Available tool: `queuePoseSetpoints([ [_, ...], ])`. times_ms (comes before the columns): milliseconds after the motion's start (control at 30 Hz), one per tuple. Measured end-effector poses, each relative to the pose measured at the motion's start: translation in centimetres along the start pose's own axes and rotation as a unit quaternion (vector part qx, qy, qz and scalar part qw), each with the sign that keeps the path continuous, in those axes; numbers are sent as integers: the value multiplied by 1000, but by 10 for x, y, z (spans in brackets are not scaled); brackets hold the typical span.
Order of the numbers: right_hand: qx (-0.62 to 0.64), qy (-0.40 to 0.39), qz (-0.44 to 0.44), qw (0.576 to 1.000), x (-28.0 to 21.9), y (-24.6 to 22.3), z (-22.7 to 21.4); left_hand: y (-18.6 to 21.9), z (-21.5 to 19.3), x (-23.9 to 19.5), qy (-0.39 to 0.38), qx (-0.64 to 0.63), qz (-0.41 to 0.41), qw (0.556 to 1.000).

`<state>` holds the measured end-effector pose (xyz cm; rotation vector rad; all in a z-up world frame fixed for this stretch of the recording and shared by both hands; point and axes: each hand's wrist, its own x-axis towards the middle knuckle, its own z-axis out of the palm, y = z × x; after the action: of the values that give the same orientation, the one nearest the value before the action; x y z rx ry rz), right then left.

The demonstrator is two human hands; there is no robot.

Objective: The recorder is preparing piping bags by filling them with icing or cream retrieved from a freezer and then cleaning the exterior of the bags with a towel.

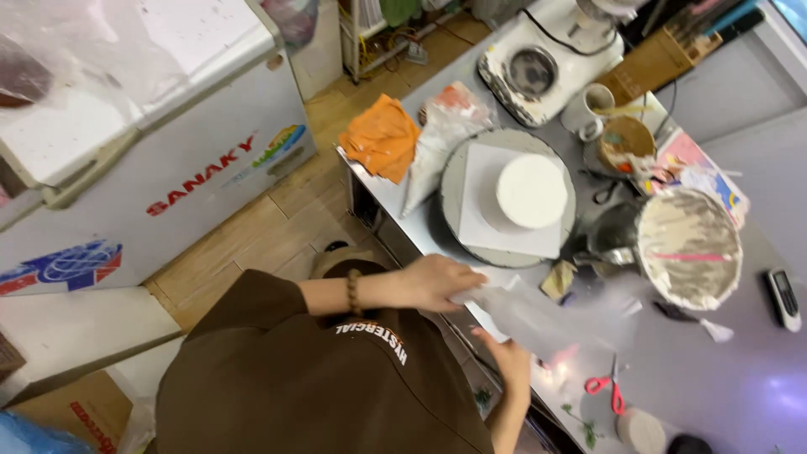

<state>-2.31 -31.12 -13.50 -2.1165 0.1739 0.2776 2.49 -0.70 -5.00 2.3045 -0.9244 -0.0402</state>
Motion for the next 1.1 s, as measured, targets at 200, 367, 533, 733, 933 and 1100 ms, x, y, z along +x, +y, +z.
queuePoseSetpoints([
  [200, 333, -5, -150, 931, 0, -152, 71, 0, -72, 5, 117, -69, 128, 982],
  [367, 411, 119, -221, 876, -8, -156, 80, -145, -81, 42, 123, -159, 44, 979],
  [533, 454, 207, -256, 828, -24, -130, 96, -275, -86, 101, 165, 53, -70, 982],
  [733, 452, 349, -183, 800, -60, -108, 140, -327, -63, 142, 196, 69, -74, 975],
  [933, 411, 432, -125, 793, -77, -116, 144, -294, -116, 101, 280, 23, 3, 960],
  [1100, 469, 354, -190, 787, -48, -118, 131, -253, -202, 63, 346, 57, 96, 932],
])
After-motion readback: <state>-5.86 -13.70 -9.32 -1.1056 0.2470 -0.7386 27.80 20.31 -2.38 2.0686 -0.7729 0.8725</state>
